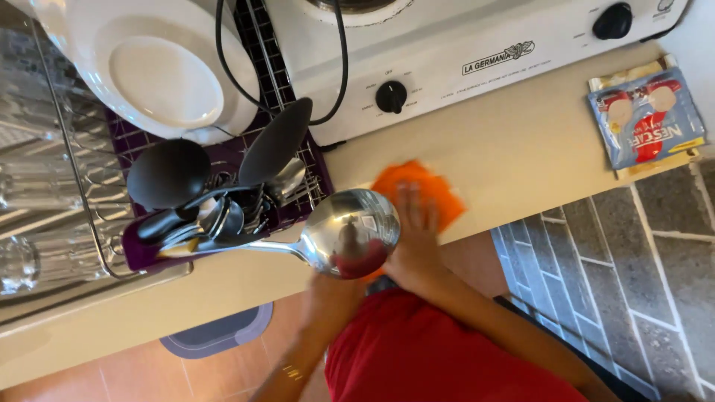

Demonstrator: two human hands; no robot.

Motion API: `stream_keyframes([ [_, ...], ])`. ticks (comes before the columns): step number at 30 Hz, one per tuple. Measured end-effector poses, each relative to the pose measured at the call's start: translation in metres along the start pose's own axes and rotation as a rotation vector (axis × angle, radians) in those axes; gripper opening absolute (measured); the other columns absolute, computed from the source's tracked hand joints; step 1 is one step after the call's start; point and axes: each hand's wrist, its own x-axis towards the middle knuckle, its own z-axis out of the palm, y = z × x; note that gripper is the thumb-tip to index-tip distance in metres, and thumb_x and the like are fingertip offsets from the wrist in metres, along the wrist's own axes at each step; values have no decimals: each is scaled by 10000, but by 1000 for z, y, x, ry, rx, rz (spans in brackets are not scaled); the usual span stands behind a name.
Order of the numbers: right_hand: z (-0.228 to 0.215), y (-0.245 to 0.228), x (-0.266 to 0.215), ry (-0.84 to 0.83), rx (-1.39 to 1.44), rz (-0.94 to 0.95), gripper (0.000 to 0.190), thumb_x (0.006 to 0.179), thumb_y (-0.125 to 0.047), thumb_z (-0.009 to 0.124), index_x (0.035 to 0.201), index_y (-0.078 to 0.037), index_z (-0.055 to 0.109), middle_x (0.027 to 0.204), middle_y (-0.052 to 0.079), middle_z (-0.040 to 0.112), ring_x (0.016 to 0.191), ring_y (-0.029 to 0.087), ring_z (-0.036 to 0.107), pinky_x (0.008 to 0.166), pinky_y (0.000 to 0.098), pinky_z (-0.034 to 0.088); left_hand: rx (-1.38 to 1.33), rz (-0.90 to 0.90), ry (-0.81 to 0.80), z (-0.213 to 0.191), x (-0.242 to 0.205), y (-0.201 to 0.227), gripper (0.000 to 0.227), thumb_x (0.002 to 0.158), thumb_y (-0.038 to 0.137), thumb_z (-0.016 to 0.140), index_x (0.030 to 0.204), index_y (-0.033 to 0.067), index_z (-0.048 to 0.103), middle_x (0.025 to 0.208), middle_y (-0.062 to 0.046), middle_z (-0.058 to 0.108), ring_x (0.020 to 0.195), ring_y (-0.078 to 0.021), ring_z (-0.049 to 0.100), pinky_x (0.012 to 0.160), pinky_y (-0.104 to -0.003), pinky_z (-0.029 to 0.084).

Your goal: Wiping down the kitchen sink drainboard, countertop, and stove surface with a cleaning cloth.

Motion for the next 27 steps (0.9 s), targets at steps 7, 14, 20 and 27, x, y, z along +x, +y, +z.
stream_keyframes([
  [7, -12, 104, -9, 68, -2, -254, 745, 927, -542, 666, 1482, -60, 548, 1625, 208, 406, 1534, 437, 300, 1200, 560, 291, -64, 28, -34, 66, 29, -8, 720, 960, 650, 420, 1281, 30, 597, 1214, -229, 602, 1188, -426, 540, 1117, -562, 316],
  [14, -48, 156, -12, 21, -126, 115, 872, 1048, -616, 395, 1625, 34, 335, 1686, 259, 278, 1559, 453, 177, 1219, 638, 73, -543, 382, 237, 74, 112, 23, 1103, 880, 699, 498, 1612, -63, 183, 1703, -275, 120, 1587, -483, 56, 1297, -616, 39],
  [20, 24, 50, -35, 185, -250, -31, 792, 1045, -535, 458, 1592, 37, 422, 1589, 320, 420, 1475, 499, 348, 1160, 673, 191, -463, -78, 154, -21, -5, -48, 809, 715, 712, 749, 1281, 138, 677, 1138, -162, 660, 1134, -350, 630, 1022, -451, 442],
  [27, 61, -186, -14, -139, 22, -382, 907, 968, -700, 437, 1572, -29, 348, 1655, 233, 312, 1559, 420, 228, 1230, 638, 179, 329, -150, -145, -85, -206, -208, 888, 943, 714, 404, 1626, 160, 278, 1727, -30, 223, 1592, -209, 193, 1222, -538, 212],
])
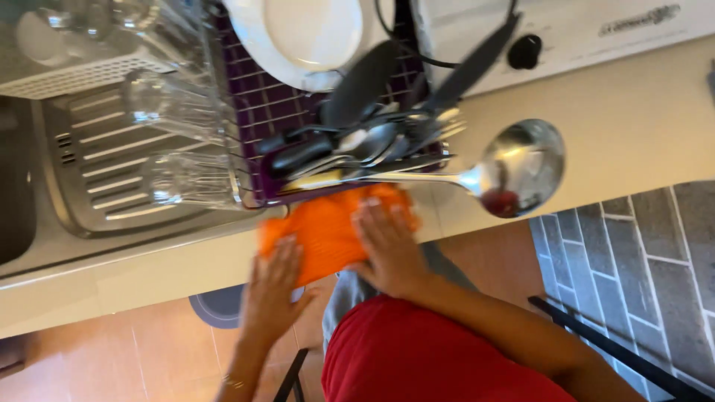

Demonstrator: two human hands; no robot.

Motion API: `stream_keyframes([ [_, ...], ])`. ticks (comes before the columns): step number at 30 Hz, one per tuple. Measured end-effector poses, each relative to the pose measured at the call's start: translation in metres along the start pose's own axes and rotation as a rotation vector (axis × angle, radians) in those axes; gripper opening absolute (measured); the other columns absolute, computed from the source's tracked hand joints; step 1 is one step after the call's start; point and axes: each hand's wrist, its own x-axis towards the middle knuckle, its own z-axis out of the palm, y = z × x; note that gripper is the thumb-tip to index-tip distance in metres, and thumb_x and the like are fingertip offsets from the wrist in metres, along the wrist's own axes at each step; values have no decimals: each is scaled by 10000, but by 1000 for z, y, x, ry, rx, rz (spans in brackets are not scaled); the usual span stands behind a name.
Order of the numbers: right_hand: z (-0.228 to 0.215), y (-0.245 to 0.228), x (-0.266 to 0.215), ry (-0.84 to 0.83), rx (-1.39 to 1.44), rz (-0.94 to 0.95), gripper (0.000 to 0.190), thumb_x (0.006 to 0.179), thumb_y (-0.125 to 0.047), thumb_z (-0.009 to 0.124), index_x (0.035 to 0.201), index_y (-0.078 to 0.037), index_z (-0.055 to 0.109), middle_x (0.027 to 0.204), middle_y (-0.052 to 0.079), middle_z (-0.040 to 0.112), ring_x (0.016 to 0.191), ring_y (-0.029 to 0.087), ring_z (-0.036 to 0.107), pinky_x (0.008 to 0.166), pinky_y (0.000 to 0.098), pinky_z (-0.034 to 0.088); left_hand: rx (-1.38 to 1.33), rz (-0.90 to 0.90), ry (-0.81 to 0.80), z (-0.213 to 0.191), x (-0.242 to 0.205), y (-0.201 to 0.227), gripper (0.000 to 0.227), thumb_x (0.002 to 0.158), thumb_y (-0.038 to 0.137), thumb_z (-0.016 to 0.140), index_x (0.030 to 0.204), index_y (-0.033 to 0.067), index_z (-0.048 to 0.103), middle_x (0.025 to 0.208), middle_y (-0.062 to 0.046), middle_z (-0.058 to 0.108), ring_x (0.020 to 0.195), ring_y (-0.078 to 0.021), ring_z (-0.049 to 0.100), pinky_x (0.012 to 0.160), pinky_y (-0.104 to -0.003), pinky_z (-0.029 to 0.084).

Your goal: Wiping down the kitchen sink drainboard, countertop, and stove surface with a cleaning cloth.

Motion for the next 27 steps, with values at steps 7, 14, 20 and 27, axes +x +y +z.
stream_keyframes([
  [7, 7, 22, -11, 259, 97, -82, 757, 942, -536, 642, 1531, -86, 493, 1606, 147, 448, 1514, 346, 376, 1275, 528, 164, -412, 53, 170, -26, 37, 5, 1035, 667, 582, 880, 1449, 11, 515, 1453, -226, 540, 1415, -431, 433, 1117, -648, 329],
  [14, -13, 80, -78, 165, -237, 414, 796, 1027, -553, 468, 1611, -14, 420, 1677, 206, 375, 1583, 376, 245, 1245, 607, 137, -354, 230, 412, 19, 122, 95, 888, 922, 707, 425, 1516, 48, 457, 1637, -158, 398, 1555, -320, 320, 1252, -622, 159],
  [20, 23, 28, -46, 255, -258, 404, 767, 1041, -535, 469, 1588, 3, 443, 1656, 240, 399, 1563, 413, 283, 1225, 647, 145, -168, 220, 452, 27, 83, 30, 652, 977, 482, 537, 1517, 119, 488, 1636, -89, 425, 1539, -277, 349, 1230, -632, 192],
  [27, 46, -96, 36, 171, -99, 133, 848, 972, -636, 514, 1577, -53, 402, 1658, 195, 356, 1550, 373, 290, 1231, 627, 93, 59, -6, 209, 11, -39, -82, 645, 1043, 525, 396, 1583, 172, 377, 1682, -36, 336, 1569, -252, 250, 1209, -595, 209],
])
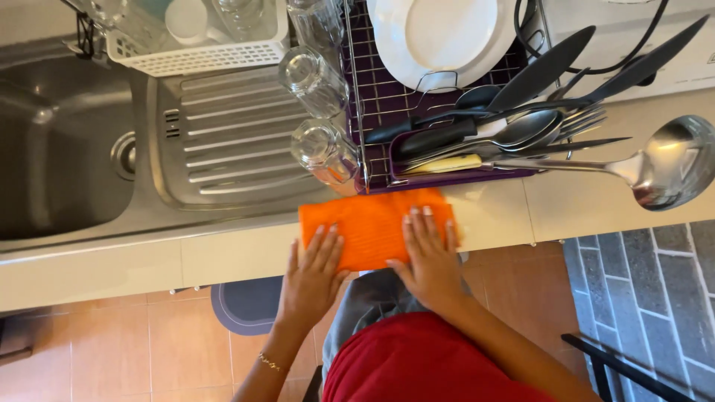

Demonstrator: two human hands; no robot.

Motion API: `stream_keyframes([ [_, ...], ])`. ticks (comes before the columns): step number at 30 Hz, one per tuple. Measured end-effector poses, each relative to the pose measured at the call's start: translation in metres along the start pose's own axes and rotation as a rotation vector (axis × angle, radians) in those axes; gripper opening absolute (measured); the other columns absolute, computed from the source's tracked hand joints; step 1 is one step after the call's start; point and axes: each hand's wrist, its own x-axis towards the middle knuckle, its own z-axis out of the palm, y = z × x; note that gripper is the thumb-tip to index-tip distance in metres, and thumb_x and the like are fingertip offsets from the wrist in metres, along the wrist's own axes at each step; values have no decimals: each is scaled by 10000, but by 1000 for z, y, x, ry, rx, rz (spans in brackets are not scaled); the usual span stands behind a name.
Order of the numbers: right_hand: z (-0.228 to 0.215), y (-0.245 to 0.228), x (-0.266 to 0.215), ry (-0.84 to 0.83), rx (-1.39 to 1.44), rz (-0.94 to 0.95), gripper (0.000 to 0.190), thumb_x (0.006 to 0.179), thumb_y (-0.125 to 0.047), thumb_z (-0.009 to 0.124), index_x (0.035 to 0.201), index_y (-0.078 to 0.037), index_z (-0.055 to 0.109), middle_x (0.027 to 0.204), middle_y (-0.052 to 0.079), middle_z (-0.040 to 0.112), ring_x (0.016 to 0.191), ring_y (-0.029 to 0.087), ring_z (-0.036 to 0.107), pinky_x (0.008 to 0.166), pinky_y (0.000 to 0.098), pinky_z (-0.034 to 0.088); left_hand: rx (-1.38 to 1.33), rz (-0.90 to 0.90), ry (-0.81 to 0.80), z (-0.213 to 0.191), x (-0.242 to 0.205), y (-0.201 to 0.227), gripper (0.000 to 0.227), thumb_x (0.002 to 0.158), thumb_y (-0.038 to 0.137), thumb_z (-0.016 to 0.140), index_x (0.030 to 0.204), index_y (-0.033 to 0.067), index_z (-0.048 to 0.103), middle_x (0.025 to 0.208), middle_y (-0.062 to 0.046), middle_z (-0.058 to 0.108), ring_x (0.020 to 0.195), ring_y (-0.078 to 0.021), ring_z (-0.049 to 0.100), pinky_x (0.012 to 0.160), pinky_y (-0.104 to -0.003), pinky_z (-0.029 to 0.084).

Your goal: Wiping down the kitchen sink drainboard, countertop, and stove surface with a cleaning cloth.

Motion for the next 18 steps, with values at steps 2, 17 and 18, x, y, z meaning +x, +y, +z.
stream_keyframes([
  [2, -3, 5, -3, -57, -10, -7, 851, 967, -634, 519, 1599, -83, 366, 1671, 173, 334, 1552, 354, 281, 1234, 611, 97, -85, -18, -71, -3, 10, 7, 768, 972, 616, 470, 1571, 141, 390, 1681, -65, 327, 1559, -293, 244, 1179, -630, 248],
  [17, -32, 101, -42, -25, -289, 152, 887, 957, -586, 506, 1573, 45, 407, 1626, 278, 405, 1561, 427, 292, 1236, 607, 215, -293, 96, 221, 21, 90, 108, 896, 772, 545, 756, 1510, 105, 500, 1601, -115, 468, 1521, -313, 372, 1169, -617, 320],
  [18, -20, 95, -38, 44, -298, 31, 956, 893, -627, 562, 1536, 68, 434, 1598, 301, 422, 1546, 450, 315, 1220, 615, 244, -297, 75, 149, 11, 80, 92, 801, 835, 494, 745, 1501, 113, 515, 1597, -96, 470, 1521, -297, 360, 1166, -603, 301],
])
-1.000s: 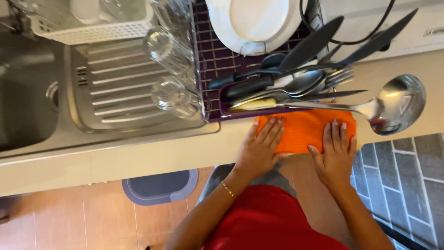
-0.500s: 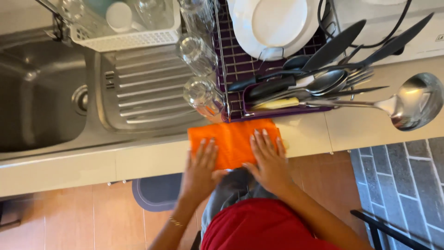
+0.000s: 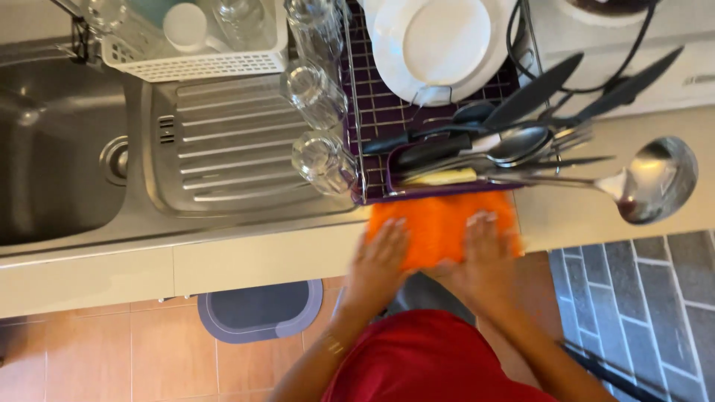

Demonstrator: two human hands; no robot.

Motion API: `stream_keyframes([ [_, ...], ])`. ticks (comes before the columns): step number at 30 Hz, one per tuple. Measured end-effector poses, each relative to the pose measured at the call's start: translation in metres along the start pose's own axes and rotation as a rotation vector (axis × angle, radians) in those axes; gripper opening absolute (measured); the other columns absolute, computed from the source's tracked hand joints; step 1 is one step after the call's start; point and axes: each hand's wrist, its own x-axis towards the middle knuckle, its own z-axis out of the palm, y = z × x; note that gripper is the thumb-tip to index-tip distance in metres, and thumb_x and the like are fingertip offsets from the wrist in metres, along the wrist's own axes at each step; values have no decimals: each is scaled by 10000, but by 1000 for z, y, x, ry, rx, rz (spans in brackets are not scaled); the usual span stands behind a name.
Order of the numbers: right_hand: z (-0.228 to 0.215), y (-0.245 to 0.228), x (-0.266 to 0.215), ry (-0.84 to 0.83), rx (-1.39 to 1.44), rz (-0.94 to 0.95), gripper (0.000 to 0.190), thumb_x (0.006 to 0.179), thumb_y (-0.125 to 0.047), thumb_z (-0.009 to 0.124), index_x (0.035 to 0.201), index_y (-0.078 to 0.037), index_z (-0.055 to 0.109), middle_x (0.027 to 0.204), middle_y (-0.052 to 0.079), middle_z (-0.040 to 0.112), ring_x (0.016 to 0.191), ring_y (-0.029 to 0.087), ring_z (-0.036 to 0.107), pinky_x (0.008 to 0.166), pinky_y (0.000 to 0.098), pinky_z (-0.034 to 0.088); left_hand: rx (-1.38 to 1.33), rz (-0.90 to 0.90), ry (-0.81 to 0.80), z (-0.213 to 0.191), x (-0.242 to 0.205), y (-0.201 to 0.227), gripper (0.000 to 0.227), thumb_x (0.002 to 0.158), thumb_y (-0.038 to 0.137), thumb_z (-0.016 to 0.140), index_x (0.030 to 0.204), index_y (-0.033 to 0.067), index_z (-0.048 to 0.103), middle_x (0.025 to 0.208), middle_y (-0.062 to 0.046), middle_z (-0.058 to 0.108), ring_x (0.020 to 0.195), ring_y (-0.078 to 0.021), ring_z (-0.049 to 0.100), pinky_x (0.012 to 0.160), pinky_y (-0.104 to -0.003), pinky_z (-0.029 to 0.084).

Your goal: Wiping down the kitchen sink drainboard, countertop, and stove surface with a cleaning cloth.

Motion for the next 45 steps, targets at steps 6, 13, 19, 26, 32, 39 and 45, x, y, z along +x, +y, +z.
stream_keyframes([
  [6, -17, -105, 53, -313, 381, -361, 1081, 865, -781, 607, 1539, 25, 351, 1616, 325, 275, 1510, 504, 229, 1183, 667, 196, 178, -127, -209, -48, -122, -113, 959, 773, 573, 709, 1572, 157, 382, 1651, -53, 378, 1542, -262, 312, 1218, -555, 246],
  [13, -51, -100, 62, -292, 499, -410, 911, 978, -637, 557, 1590, -15, 295, 1685, 238, 212, 1575, 429, 127, 1265, 561, 150, 182, -341, -40, -61, -82, -49, 934, 915, 727, 500, 1507, 6, 453, 1634, -185, 392, 1549, -328, 317, 1228, -615, 236],
  [19, -20, -114, 53, -172, 402, -509, 814, 963, -668, 519, 1590, -163, 400, 1675, 102, 337, 1568, 331, 246, 1254, 528, 161, 90, -283, 145, -38, -69, -53, 621, 1007, 471, 557, 1467, 55, 538, 1569, -231, 465, 1472, -401, 422, 1182, -586, 308],
  [26, -8, -258, 111, -147, 418, -498, 892, 944, -749, 454, 1585, -130, 398, 1675, 137, 333, 1575, 329, 228, 1263, 529, 93, 144, -267, 25, -102, -133, -191, 505, 1024, 364, 455, 1520, 291, 519, 1635, -44, 428, 1517, -288, 363, 1209, -546, 258],
  [32, 12, -343, 164, -67, 446, -392, 847, 968, -665, 505, 1590, -100, 403, 1653, 172, 370, 1557, 357, 262, 1248, 554, 115, 152, -263, 37, -126, -143, -283, 534, 986, 399, 514, 1514, 319, 528, 1616, -41, 450, 1519, -288, 358, 1234, -548, 206],
  [39, 48, -300, 190, -202, 184, -92, 749, 995, -547, 496, 1600, -114, 409, 1668, 155, 376, 1561, 353, 290, 1246, 562, 196, 39, 10, 149, -46, -60, -329, 528, 939, 510, 548, 1456, 408, 558, 1605, 26, 476, 1498, -291, 426, 1210, -579, 327],
  [45, 58, -312, 310, -351, 292, 63, 666, 1100, -606, 256, 1632, -220, 358, 1726, 80, 243, 1594, 384, 87, 1249, 585, 68, 209, -80, 266, -48, 9, -404, 628, 859, 604, 651, 1457, 432, 557, 1607, 16, 454, 1507, -377, 357, 1171, -707, 285],
])
